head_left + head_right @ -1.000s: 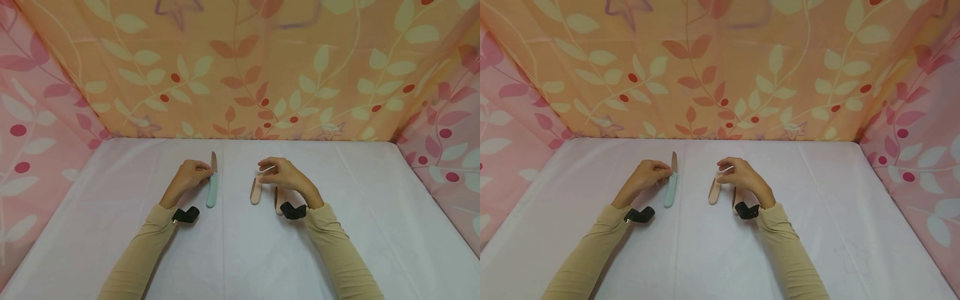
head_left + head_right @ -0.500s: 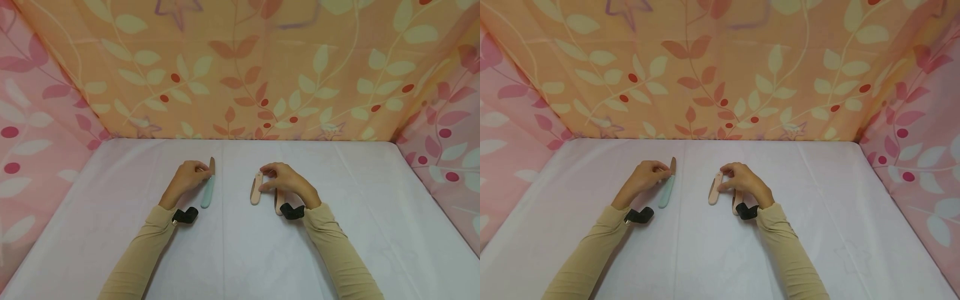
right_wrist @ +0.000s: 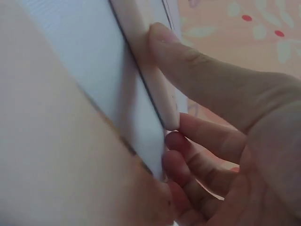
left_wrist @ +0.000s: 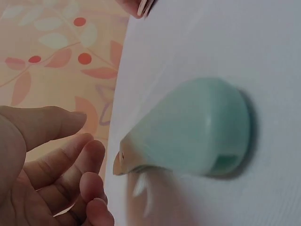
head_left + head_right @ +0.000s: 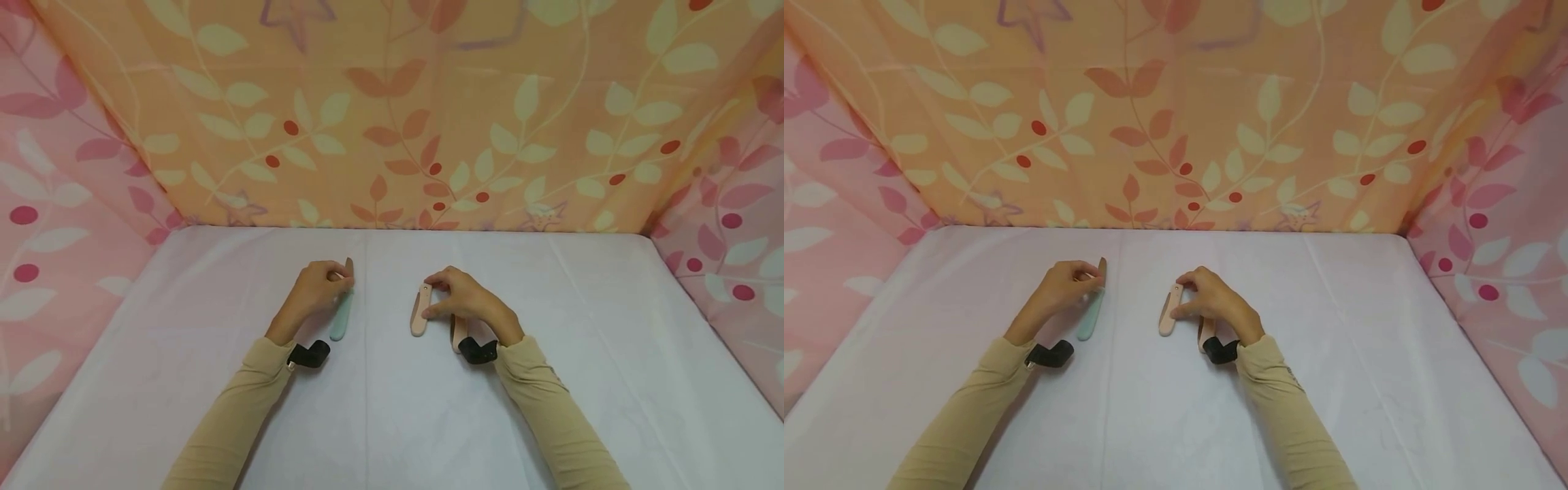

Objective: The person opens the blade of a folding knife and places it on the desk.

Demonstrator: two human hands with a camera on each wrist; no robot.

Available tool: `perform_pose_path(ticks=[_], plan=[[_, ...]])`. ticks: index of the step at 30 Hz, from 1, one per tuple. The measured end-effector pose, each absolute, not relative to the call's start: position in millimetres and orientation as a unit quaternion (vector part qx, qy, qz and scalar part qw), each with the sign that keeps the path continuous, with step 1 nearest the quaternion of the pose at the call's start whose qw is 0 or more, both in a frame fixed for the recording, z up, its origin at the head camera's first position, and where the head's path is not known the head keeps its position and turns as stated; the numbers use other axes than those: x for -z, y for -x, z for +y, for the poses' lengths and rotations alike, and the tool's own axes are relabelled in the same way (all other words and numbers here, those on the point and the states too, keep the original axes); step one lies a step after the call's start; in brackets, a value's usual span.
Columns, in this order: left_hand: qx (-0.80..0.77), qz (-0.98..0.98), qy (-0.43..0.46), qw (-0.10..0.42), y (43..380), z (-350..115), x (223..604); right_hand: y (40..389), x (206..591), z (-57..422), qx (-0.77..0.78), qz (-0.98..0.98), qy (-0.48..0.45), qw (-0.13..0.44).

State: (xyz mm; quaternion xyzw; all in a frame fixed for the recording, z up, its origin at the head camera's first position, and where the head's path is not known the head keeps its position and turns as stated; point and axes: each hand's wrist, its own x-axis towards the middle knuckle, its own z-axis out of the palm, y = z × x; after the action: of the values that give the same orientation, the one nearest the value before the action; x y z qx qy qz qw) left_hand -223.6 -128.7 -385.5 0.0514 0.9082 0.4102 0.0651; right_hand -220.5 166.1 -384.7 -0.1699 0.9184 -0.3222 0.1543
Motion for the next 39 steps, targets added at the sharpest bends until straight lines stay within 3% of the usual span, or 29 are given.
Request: perform_pose_path(ticks=[14, 31, 39], plan=[[-0.4, 0.906, -0.126, 0.057, 208, -101, 375, 203, 399, 176, 0.35, 0.914, 0.167, 0.124], [-0.322, 0.923, -0.211, -0.026, 187, -89, 388, 203, 389, 167, 0.411, 0.887, 0.16, 0.138], [-0.352, 0.907, -0.23, -0.008, 191, -88, 387, 203, 389, 162, 0.457, 0.861, 0.174, 0.139]])
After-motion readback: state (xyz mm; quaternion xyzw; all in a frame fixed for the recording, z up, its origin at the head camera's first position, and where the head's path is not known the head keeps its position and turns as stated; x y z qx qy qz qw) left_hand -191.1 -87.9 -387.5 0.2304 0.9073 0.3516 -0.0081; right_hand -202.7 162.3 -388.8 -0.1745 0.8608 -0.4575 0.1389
